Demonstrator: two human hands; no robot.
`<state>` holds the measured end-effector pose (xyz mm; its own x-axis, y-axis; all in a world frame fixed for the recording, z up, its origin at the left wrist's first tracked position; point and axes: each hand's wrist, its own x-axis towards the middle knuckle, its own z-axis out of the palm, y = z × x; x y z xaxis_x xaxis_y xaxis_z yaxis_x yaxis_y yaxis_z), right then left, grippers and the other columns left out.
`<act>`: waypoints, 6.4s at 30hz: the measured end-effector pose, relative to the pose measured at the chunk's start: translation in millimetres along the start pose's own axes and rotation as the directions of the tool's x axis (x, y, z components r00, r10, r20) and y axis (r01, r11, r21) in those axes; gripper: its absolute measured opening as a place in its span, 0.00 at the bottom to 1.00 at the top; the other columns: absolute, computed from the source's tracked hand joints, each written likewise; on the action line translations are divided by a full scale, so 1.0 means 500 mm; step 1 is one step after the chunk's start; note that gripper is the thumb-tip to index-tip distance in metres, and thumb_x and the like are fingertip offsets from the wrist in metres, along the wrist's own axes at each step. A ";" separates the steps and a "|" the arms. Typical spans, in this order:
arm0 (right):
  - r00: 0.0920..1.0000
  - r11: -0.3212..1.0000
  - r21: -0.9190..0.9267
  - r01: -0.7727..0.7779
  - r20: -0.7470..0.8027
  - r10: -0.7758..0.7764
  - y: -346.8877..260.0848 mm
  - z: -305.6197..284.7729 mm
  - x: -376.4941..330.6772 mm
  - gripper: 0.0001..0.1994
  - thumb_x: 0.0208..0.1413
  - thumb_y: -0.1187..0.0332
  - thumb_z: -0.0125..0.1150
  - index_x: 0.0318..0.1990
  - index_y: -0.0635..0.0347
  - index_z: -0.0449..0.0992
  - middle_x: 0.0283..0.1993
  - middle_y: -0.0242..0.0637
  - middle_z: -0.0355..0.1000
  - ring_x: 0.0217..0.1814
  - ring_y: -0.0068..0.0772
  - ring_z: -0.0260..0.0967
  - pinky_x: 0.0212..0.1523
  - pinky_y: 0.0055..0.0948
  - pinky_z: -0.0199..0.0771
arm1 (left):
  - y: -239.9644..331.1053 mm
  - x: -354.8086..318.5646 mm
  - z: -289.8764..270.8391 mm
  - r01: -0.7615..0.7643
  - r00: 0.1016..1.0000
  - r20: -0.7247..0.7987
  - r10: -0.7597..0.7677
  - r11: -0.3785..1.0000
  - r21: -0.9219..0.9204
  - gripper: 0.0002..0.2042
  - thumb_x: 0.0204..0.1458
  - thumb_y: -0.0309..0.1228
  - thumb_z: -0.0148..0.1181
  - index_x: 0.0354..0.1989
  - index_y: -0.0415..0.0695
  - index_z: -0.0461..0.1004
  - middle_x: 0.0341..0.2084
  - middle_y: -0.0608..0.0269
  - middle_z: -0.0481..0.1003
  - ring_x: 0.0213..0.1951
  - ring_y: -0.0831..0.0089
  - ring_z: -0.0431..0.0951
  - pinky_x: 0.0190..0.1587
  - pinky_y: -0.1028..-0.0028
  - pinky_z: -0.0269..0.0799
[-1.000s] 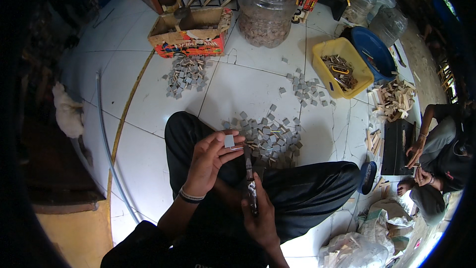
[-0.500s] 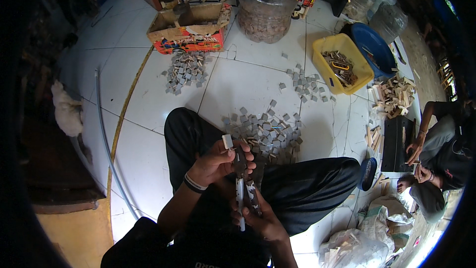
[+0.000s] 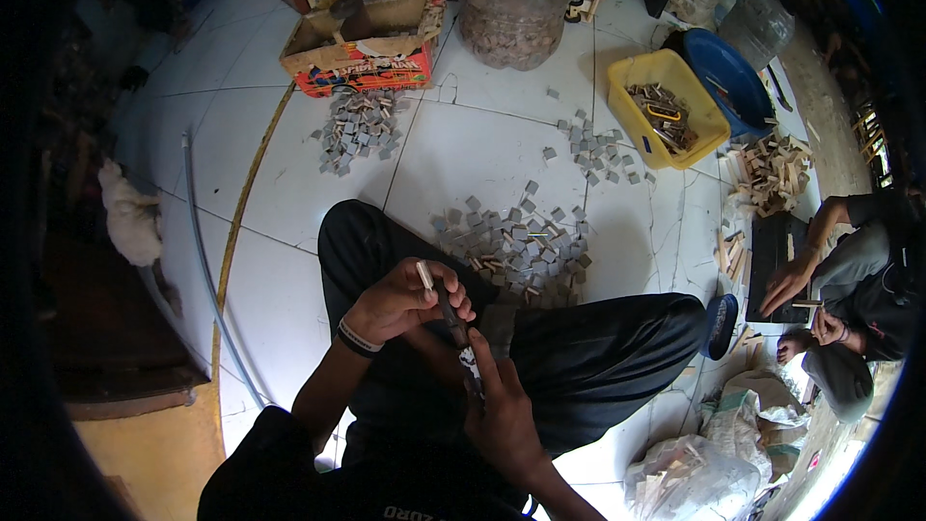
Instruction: The person sits on the floor and repeatedly picks up small rectangular components, inserts a metal pin into each, and places them into a growing pile. A black cat is briefly petted during the task.
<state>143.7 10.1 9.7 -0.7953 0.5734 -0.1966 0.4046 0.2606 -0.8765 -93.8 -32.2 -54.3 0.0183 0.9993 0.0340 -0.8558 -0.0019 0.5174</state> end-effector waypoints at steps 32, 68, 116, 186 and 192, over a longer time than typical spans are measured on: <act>0.951 0.439 0.857 -0.269 0.309 -0.021 0.031 0.011 -0.007 0.34 0.74 0.60 0.51 0.79 0.57 0.41 0.66 0.63 0.63 0.65 0.53 0.71 0.64 0.53 0.76 | -0.081 -0.018 0.040 -0.315 0.882 -0.387 0.270 0.947 -0.057 0.11 0.64 0.20 0.62 0.52 0.42 0.74 0.54 0.51 0.80 0.56 0.66 0.82 0.59 0.62 0.83; 0.965 0.983 0.158 -0.097 -0.227 0.131 0.118 0.054 0.013 0.12 0.69 0.64 0.63 0.50 0.62 0.74 0.32 0.31 0.77 0.31 0.23 0.75 0.33 0.29 0.74 | -0.081 0.017 -0.001 -0.308 0.850 -0.367 0.379 0.921 0.237 0.08 0.64 0.21 0.63 0.50 0.38 0.78 0.48 0.52 0.83 0.52 0.66 0.85 0.56 0.68 0.82; 0.881 0.456 0.860 -0.229 -0.017 0.473 0.191 -0.043 -0.023 0.27 0.71 0.60 0.58 0.69 0.68 0.63 0.65 0.55 0.72 0.66 0.49 0.73 0.61 0.49 0.77 | -0.131 0.212 -0.331 0.261 0.809 -0.108 0.577 -0.190 0.947 0.16 0.44 0.24 0.74 0.41 0.40 0.76 0.36 0.53 0.78 0.43 0.53 0.79 0.47 0.57 0.75; 0.944 0.640 0.695 -0.327 0.264 0.197 0.045 0.001 -0.001 0.35 0.65 0.78 0.58 0.78 0.62 0.54 0.49 0.50 0.72 0.48 0.41 0.75 0.50 0.42 0.77 | -0.096 0.062 0.031 -0.436 0.733 -0.306 0.608 0.764 0.476 0.11 0.60 0.19 0.65 0.50 0.29 0.82 0.44 0.46 0.85 0.50 0.63 0.85 0.59 0.69 0.78; 0.983 0.984 -0.174 -0.039 -0.185 0.006 0.043 0.055 0.028 0.42 0.59 0.83 0.59 0.80 0.57 0.49 0.51 0.56 0.68 0.48 0.57 0.74 0.47 0.49 0.78 | -0.099 0.042 0.043 -0.196 0.633 -0.263 0.728 0.480 0.855 0.11 0.61 0.19 0.65 0.50 0.30 0.82 0.45 0.47 0.85 0.48 0.68 0.85 0.56 0.72 0.79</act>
<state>128.9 2.2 -24.2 -0.6957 0.7088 -0.1169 0.5074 0.3696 -0.7784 -40.0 -11.9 -60.7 -0.7472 0.6416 0.1730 0.0275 -0.2303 0.9727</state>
